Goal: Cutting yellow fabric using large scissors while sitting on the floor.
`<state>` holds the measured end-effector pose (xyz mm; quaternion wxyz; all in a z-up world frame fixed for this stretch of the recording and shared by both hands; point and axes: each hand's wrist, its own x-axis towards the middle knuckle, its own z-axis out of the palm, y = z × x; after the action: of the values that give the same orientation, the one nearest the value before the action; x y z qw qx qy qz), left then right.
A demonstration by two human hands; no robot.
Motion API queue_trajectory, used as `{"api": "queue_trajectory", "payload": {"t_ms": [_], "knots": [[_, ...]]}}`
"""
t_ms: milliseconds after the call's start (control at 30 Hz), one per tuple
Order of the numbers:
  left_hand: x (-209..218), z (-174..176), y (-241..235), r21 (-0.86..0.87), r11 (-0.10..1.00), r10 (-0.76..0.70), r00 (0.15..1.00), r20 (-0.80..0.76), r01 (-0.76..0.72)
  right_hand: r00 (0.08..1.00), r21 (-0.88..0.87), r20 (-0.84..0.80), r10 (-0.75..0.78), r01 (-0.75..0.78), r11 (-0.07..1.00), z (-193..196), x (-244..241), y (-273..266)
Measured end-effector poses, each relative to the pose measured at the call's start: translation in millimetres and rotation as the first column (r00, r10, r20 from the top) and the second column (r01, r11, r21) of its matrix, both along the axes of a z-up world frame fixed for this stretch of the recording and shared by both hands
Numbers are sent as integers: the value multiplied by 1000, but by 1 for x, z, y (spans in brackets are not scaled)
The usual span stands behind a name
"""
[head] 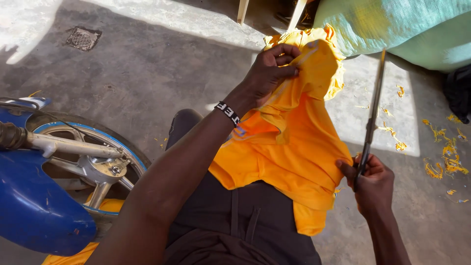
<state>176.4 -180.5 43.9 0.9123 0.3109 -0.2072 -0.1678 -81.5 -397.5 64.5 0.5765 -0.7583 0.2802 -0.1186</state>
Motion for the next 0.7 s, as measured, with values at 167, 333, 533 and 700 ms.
{"api": "queue_trajectory", "payload": {"t_ms": [167,333,533,700], "knots": [[-43,55,81,101,993,-77,984,161,61,997,-34,67,38,-36,999,23,-19,2],[-83,-27,187,195,978,-135,945,297,78,988,-3,-74,134,-134,991,-15,-41,39],[-158,-66,251,834,526,385,921,-60,-165,884,33,-314,346,-354,935,-13,-35,68],[-199,-13,218,760,416,82,853,515,-499,873,-149,-341,349,-416,897,16,-12,75]]}}
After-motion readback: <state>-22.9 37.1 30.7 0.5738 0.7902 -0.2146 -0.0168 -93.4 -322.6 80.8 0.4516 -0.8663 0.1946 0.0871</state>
